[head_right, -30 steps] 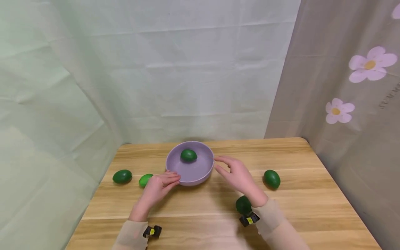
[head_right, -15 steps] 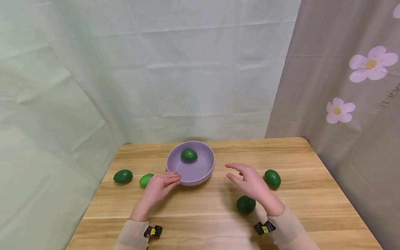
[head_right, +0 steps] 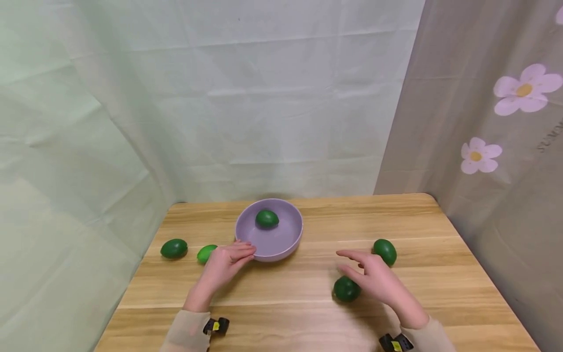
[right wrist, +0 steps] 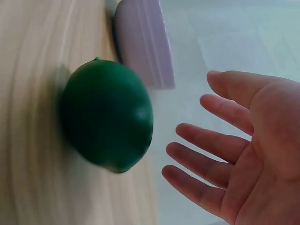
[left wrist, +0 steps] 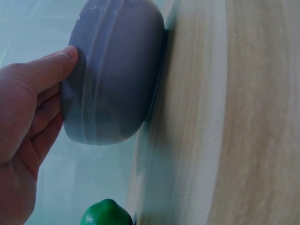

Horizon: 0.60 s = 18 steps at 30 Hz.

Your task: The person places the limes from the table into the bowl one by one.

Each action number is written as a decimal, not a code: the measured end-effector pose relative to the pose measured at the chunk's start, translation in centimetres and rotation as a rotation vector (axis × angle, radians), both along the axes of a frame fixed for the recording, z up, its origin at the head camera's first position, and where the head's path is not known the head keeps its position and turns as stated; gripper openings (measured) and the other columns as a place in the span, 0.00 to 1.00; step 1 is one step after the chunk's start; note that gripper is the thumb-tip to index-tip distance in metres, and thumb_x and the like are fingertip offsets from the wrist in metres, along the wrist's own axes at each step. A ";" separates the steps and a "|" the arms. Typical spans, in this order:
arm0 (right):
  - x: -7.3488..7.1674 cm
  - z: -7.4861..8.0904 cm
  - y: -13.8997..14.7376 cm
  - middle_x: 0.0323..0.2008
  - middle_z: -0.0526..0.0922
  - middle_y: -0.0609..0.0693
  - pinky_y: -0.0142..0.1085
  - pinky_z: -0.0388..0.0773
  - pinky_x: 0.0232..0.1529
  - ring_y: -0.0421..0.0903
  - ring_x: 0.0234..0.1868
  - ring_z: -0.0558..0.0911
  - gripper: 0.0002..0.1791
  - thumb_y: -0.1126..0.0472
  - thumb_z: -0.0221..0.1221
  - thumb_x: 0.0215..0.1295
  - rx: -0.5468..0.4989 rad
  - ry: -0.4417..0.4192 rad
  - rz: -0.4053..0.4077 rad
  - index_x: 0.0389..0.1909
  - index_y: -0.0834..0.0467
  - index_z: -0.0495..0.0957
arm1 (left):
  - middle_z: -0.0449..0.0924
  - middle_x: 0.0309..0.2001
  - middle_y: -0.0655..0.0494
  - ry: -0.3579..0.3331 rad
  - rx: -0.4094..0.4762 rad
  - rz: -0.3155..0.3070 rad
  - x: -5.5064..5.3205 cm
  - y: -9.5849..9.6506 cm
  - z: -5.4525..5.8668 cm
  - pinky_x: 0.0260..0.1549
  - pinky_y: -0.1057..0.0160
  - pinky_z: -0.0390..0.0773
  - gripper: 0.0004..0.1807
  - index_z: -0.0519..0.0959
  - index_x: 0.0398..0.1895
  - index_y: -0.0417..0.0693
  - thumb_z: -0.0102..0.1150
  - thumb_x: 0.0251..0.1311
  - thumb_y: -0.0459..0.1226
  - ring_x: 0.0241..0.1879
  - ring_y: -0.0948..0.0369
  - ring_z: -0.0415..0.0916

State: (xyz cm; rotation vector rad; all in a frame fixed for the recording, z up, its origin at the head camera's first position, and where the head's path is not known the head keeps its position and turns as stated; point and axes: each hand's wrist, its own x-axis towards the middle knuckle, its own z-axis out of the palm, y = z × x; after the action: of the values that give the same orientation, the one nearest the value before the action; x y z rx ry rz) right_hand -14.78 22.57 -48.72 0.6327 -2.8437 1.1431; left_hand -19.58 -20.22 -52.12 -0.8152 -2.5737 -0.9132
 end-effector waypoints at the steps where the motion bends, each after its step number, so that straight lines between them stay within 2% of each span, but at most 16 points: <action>1: 0.3 -0.1 0.2 0.63 0.85 0.43 0.53 0.87 0.57 0.50 0.63 0.84 0.20 0.51 0.65 0.78 0.001 -0.007 -0.003 0.67 0.47 0.83 | 0.91 0.52 0.57 -0.001 -0.001 -0.001 0.0 0.0 0.0 0.70 0.53 0.77 0.12 0.92 0.51 0.47 0.76 0.65 0.35 0.59 0.57 0.86; 12: 2.7 -1.6 1.9 0.62 0.86 0.41 0.51 0.87 0.56 0.43 0.63 0.83 0.21 0.52 0.66 0.77 0.008 0.017 -0.043 0.66 0.53 0.84 | 0.91 0.51 0.56 0.016 0.007 -0.006 -0.1 0.1 0.0 0.69 0.54 0.77 0.12 0.92 0.50 0.46 0.76 0.64 0.35 0.58 0.57 0.86; 18: 3.3 -2.1 2.5 0.63 0.86 0.43 0.49 0.87 0.56 0.46 0.64 0.82 0.23 0.51 0.67 0.77 0.003 -0.041 -0.064 0.68 0.53 0.82 | 0.91 0.51 0.55 0.015 0.004 -0.016 0.0 -0.1 0.0 0.70 0.54 0.77 0.11 0.92 0.50 0.45 0.76 0.65 0.35 0.58 0.56 0.86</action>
State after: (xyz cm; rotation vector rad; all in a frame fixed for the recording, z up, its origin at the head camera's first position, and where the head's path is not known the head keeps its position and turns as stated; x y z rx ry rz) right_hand -11.52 25.07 -50.78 0.5200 -2.8775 1.1561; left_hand -19.61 -20.29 -52.16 -0.8399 -2.5556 -0.9126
